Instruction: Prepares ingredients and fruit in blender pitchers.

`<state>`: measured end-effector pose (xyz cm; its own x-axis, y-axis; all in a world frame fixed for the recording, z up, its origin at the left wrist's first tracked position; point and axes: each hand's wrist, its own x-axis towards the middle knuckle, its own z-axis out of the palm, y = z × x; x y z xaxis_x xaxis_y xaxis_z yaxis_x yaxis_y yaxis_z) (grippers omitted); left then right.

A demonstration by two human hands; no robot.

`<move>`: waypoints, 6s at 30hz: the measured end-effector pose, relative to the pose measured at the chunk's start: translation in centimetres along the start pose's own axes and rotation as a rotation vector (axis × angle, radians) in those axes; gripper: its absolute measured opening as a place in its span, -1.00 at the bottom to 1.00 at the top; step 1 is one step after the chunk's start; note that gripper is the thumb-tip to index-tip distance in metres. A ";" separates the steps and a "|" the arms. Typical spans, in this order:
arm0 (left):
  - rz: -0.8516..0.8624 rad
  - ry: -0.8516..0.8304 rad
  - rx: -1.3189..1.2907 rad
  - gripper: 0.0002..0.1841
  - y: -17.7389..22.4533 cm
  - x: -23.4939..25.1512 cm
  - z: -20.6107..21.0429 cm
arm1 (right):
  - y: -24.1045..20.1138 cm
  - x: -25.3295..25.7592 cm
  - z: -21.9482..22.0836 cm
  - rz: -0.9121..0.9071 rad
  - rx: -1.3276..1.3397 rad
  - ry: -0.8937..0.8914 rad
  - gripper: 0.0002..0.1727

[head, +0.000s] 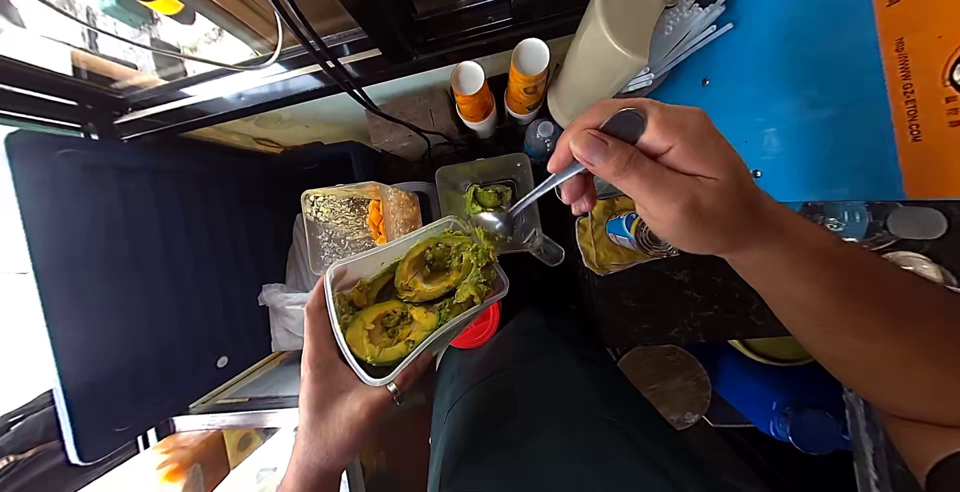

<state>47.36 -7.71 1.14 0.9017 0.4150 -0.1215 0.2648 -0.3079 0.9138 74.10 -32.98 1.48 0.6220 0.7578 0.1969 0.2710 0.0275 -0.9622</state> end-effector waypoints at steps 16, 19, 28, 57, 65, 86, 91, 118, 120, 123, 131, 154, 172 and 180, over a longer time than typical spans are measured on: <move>-0.012 0.038 0.013 0.29 -0.7 -0.7 -0.1 | 0.6 1.3 0.5 -0.095 -0.049 0.033 -0.69; 0.022 0.025 0.021 0.28 -0.7 -0.7 -0.1 | 0.9 1.7 2.0 -0.120 -0.111 -0.040 -0.70; 0.063 0.024 -0.013 0.32 -1.8 -1.1 -0.5 | 1.3 1.9 5.6 -0.163 -0.042 -0.206 -0.72; 0.052 0.019 0.108 0.32 -2.4 -1.8 -0.7 | 1.0 -1.2 3.4 -0.228 -0.325 -0.136 -0.68; 0.070 -0.037 0.004 0.30 -2.2 -1.2 -1.0 | 0.6 -2.1 2.7 -0.161 -0.193 -0.039 -0.67; 0.055 0.012 -0.058 0.30 -1.8 -0.7 -0.6 | 3.1 -3.4 1.1 -0.069 -0.240 0.110 -0.66; 0.004 0.033 -0.082 0.29 -1.3 -0.5 -0.5 | 2.1 -4.5 0.8 -0.213 -0.346 -0.173 -0.67; 0.273 0.239 -0.383 0.41 -12.2 -9.3 -1.4 | -0.4 -3.7 7.7 -0.027 -0.516 0.102 -0.65; 0.289 0.279 -0.426 0.41 -13.1 -10.4 -2.3 | -4.6 -4.3 9.2 -0.057 -0.394 0.130 -0.66; 0.307 0.354 -0.447 0.38 -14.6 -13.2 -3.8 | -9.1 -5.0 14.6 -0.080 -0.097 0.024 -0.68; 0.352 0.600 -0.444 0.30 -20.0 -26.8 -10.5 | -13.0 -6.9 39.5 -0.105 -0.229 -0.503 -0.85; 0.086 1.043 -0.360 0.38 -32.4 -54.9 -15.9 | -3.0 -3.8 61.2 -0.054 -0.556 -1.316 0.19; -0.240 1.223 -0.677 -0.34 -23.8 -53.7 -16.1 | -12.1 -9.5 67.2 -0.866 -0.585 -1.374 0.07; -0.384 1.474 -0.688 -0.75 -21.2 -51.3 -16.0 | -12.8 -10.7 69.0 -0.895 -0.627 -1.484 0.08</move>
<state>-10.02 -8.79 -5.83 -0.3531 0.8913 -0.2845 -0.1703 0.2378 0.9563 13.35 3.55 -1.27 -0.8322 0.5465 -0.0935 0.5334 0.7430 -0.4042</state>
